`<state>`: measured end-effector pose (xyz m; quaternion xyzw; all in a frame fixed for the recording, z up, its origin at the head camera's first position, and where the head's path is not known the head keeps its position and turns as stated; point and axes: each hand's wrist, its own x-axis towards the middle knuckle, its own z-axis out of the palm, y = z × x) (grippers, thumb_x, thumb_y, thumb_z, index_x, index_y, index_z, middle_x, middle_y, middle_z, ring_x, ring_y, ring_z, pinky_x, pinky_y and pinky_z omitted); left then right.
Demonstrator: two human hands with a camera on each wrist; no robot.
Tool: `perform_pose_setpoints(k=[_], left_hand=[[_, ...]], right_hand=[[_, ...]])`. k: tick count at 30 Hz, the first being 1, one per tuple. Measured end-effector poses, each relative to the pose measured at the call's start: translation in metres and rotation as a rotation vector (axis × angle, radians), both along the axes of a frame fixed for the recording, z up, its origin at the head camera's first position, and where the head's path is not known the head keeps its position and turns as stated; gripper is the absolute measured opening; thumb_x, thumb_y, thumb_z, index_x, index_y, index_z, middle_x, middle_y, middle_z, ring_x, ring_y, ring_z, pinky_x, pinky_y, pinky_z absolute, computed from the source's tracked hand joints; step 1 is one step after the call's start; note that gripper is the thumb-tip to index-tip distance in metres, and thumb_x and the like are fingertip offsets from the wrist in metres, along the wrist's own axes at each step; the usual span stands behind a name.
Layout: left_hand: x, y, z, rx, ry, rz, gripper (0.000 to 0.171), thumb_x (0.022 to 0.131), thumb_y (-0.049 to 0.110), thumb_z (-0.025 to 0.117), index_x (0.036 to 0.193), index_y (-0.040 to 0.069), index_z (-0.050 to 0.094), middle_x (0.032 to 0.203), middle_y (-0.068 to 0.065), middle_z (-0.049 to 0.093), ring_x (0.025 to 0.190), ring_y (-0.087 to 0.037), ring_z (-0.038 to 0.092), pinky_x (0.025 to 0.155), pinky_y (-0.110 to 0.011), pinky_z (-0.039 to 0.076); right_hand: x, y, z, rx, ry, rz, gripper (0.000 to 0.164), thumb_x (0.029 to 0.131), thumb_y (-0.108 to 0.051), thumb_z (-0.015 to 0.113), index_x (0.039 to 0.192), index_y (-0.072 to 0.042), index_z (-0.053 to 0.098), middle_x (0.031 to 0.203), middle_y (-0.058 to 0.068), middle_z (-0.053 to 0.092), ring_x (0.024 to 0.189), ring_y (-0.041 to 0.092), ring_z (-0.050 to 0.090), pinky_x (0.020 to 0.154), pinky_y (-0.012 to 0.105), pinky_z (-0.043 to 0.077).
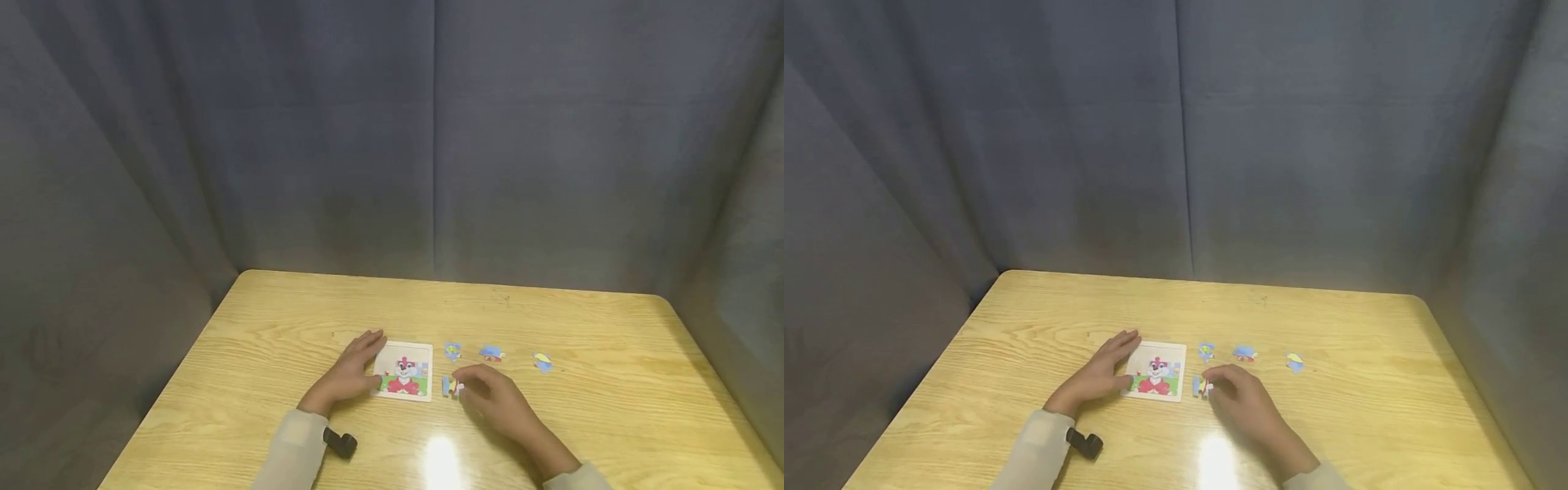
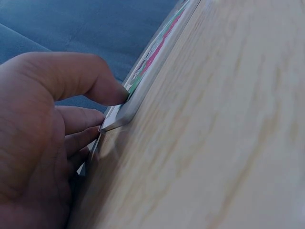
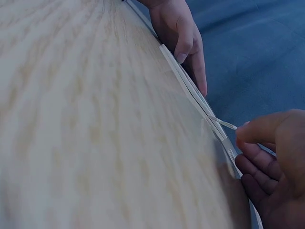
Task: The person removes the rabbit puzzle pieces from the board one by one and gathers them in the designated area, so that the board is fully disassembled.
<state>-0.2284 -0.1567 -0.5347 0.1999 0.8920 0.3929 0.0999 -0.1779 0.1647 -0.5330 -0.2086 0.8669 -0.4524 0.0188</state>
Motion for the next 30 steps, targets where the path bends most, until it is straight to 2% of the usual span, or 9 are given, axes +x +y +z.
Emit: perform_pose_setpoints(k=[14,21,30], left_hand=[[0.0,0.0009,-0.0007,-0.016,0.01,0.014,0.084,0.075,0.018,0.064,0.153,0.012,0.033,0.161,0.0,0.02,0.149,-0.027,0.005,0.113,-0.064,0.009],[0.0004,0.001,-0.0034,0.001,-0.004,0.008,0.085,0.075,0.018,0.064,0.153,0.012,0.032,0.161,0.0,0.019,0.149,-0.028,0.005,0.112,-0.066,0.008],[-0.0013,0.0006,-0.0043,-0.01,0.01,0.013,0.084,0.075,0.018,0.064,0.153,0.012,0.032,0.161,0.0,0.019,0.149,-0.028,0.005,0.112,-0.066,0.008]], right_hand=[[0.0011,-0.0028,0.0011,0.031,0.006,-0.041,0.031,0.091,-0.012,0.066,0.121,-0.018,0.064,0.12,-0.011,0.063,0.123,0.021,0.054,0.105,0.052,0.04],[0.0037,-0.0028,-0.0002,0.027,-0.028,-0.063,0.029,0.092,-0.014,0.066,0.12,-0.019,0.064,0.119,-0.011,0.063,0.124,0.023,0.053,0.106,0.054,0.039],[0.0029,-0.005,0.0007,0.062,0.025,-0.063,0.031,0.09,-0.013,0.069,0.12,-0.019,0.064,0.116,-0.011,0.064,0.12,0.021,0.056,0.105,0.052,0.04]])
